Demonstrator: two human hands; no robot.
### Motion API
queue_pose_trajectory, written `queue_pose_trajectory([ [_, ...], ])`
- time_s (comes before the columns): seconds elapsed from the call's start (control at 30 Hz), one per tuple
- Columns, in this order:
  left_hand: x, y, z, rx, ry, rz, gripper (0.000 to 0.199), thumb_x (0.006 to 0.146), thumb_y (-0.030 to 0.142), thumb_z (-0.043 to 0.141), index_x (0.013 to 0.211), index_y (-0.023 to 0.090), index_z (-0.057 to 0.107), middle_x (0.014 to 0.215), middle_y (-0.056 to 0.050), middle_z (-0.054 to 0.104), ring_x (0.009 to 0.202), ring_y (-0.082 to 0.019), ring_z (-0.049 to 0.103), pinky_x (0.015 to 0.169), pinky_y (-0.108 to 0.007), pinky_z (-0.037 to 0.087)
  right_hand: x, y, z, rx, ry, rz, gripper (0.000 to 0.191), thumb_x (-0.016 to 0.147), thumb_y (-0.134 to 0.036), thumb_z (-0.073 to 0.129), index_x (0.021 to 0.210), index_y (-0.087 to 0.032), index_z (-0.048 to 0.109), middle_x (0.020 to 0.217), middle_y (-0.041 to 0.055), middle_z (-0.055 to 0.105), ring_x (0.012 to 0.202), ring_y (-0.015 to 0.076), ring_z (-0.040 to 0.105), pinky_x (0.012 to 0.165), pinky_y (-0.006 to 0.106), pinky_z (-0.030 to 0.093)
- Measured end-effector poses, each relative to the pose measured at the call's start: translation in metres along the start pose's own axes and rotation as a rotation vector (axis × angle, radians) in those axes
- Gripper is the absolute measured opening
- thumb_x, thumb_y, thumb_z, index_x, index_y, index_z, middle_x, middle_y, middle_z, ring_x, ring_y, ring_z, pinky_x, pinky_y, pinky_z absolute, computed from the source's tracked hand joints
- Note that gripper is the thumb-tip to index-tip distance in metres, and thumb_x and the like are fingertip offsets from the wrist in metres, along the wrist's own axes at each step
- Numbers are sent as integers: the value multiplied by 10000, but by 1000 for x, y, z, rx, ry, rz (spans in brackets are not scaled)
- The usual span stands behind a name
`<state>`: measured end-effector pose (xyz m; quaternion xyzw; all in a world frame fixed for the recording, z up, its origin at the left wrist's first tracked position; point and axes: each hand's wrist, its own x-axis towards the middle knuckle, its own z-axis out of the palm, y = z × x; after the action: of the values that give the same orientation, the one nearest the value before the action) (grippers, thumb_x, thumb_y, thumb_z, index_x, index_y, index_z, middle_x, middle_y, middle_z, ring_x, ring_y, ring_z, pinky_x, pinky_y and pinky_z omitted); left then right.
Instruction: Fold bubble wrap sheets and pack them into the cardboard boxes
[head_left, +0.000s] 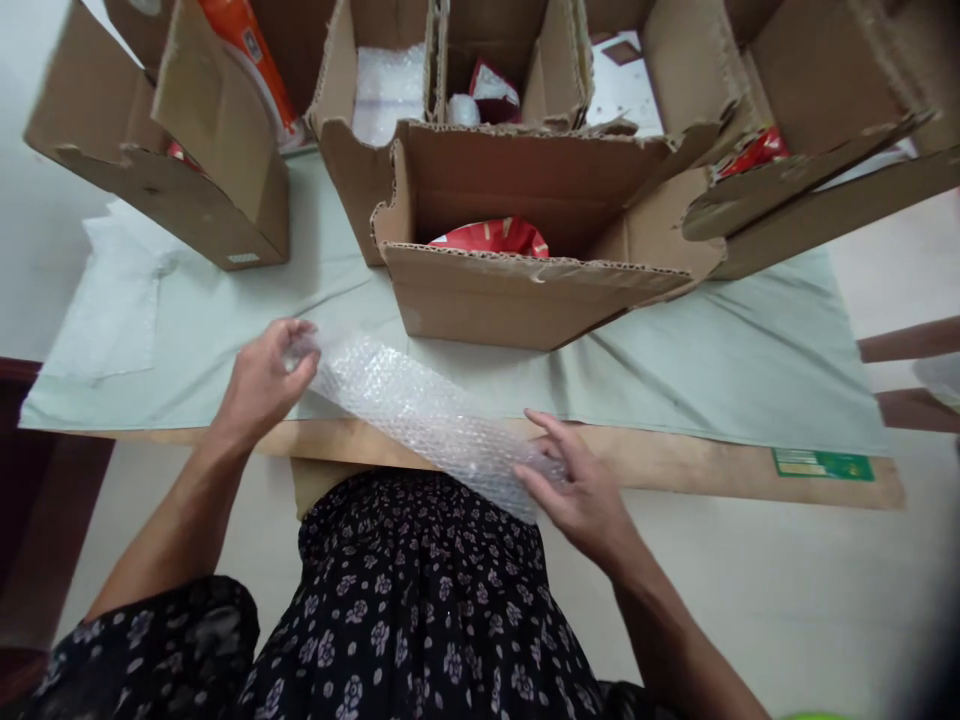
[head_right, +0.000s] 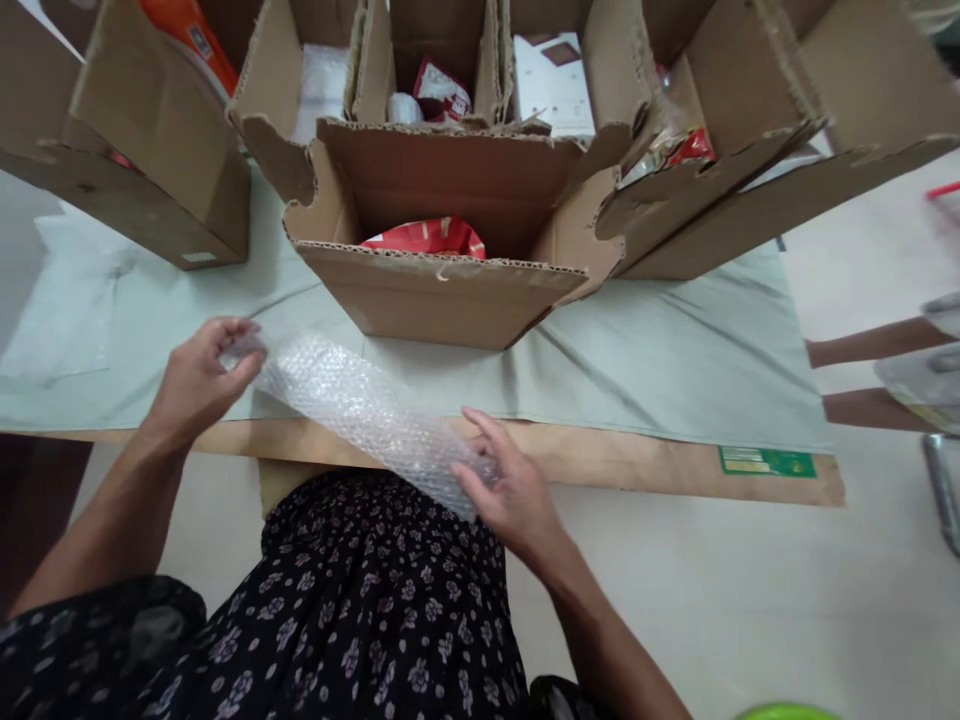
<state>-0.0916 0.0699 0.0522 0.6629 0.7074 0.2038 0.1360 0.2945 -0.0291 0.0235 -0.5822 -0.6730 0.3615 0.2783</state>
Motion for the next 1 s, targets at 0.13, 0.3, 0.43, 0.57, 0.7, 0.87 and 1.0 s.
queue_pose_trajectory([
  [0.13,57,2,-7,207,-57,143,467,930,199,556,1387,127,615,1158,-68,739,1057,-251,704,1051,-489,511,6,-22,56,199,-110,-14,654,949,-308,657,1580,-248,496,1219,91,773,1012,231,764,911,383,642],
  [0.3,95,8,31,236,34,256,499,850,141,683,1347,171,648,1273,-145,720,1252,-358,618,1145,-563,420,16,-30,94,244,-86,-8,534,962,-270,609,1495,-274,615,1401,91,722,1209,264,730,1052,432,604],
  [0.43,33,15,57,114,136,314,361,972,251,584,1313,168,668,1271,-164,705,1205,-342,625,1060,-543,456,19,-33,86,297,-167,-12,281,969,-293,599,1148,-244,808,1154,84,805,1075,257,761,977,422,619],
  [0.57,-56,12,63,-248,-93,397,369,1030,330,531,1361,211,643,1022,-83,768,1020,-272,685,983,-488,517,30,-46,71,521,-353,92,208,945,-366,672,1037,-242,810,1006,52,805,919,224,755,873,370,618],
  [0.7,-96,1,67,-589,-153,227,624,1108,444,261,1681,199,230,1211,-136,764,1285,-284,653,1109,-510,505,62,-61,81,855,-358,97,396,933,-570,683,1145,-248,774,1121,69,788,1016,241,744,919,387,608],
  [0.87,-98,-2,74,-515,-26,101,738,1085,460,432,1705,191,135,1120,-98,742,1101,-243,692,1013,-463,553,104,-62,120,948,-341,251,679,998,-524,582,1609,-289,402,1397,137,702,1237,273,709,908,419,636],
  [1.0,-92,4,72,-247,55,157,417,1038,330,556,1432,217,630,977,-67,736,956,-239,644,940,-453,522,103,-52,127,836,-342,172,731,1010,-454,581,1664,-304,293,1443,143,670,1217,257,715,869,399,652],
])
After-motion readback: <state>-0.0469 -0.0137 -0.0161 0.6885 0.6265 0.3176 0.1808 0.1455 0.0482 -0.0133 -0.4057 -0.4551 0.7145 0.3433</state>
